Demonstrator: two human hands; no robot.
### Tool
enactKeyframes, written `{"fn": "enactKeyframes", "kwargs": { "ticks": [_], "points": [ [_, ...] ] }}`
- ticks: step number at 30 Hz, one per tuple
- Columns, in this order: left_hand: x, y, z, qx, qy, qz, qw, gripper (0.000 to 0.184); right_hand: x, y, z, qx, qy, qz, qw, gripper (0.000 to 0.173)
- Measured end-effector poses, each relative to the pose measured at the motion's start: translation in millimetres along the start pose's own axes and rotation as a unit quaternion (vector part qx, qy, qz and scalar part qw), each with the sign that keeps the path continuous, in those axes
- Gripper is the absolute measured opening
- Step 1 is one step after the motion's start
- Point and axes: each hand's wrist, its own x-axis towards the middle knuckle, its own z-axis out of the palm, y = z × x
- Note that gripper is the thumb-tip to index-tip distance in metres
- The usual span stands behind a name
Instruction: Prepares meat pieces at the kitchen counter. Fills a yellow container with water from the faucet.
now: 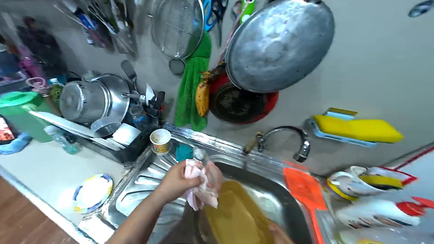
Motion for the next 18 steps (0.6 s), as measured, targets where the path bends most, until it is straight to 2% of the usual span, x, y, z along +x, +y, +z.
{"fn": "enactKeyframes", "kwargs": {
  "ticks": [3, 5, 7, 9, 11, 13, 15, 16, 18],
  "points": [
    [-8.0, 5.5, -17.8, 0.004, 0.022, -0.003, 1.000, 0.045, 2.4, -24.4, 88.8, 0.037, -0.041, -0.017, 0.998, 0.041],
    [-17.3, 1.4, -26.9, 0.026, 0.034, -0.022, 0.999, 0.048, -1.5, -39.3, 141.1, 0.021, -0.060, -0.022, 0.998, 0.041],
    [-28.6, -12.0, -34.2, 0.064, 0.041, -0.043, 0.996, 0.052, -3.4, -43.9, 178.5, -0.021, -0.083, -0.036, 0.996, 0.043],
    [-42.0, -33.5, -39.3, 0.096, 0.047, -0.051, 0.993, 0.053, -5.8, -47.9, 196.3, -0.035, -0.117, -0.046, 0.991, 0.048],
    [-55.4, -54.9, -43.1, 0.104, 0.044, -0.062, 0.992, 0.054, -3.5, -45.0, 194.7, -0.017, -0.144, -0.043, 0.989, 0.054],
    [-69.2, -69.3, -44.8, 0.107, 0.039, -0.090, 0.989, 0.056, 13.0, -21.9, 177.5, -0.046, -0.120, -0.036, 0.991, 0.050],
    [-81.7, -73.9, -45.3, 0.109, 0.028, -0.116, 0.987, 0.055, 42.7, 28.2, 151.1, -0.172, -0.035, -0.025, 0.984, 0.036],
    [-86.4, -74.6, -45.5, 0.106, 0.021, -0.124, 0.986, 0.055, 57.5, 54.4, 135.0, -0.248, -0.004, -0.012, 0.969, 0.030],
    [-93.0, -76.2, -45.3, 0.108, 0.017, -0.129, 0.986, 0.052, 80.1, 93.1, 106.6, -0.375, -0.001, 0.026, 0.927, 0.025]
  ]
}}
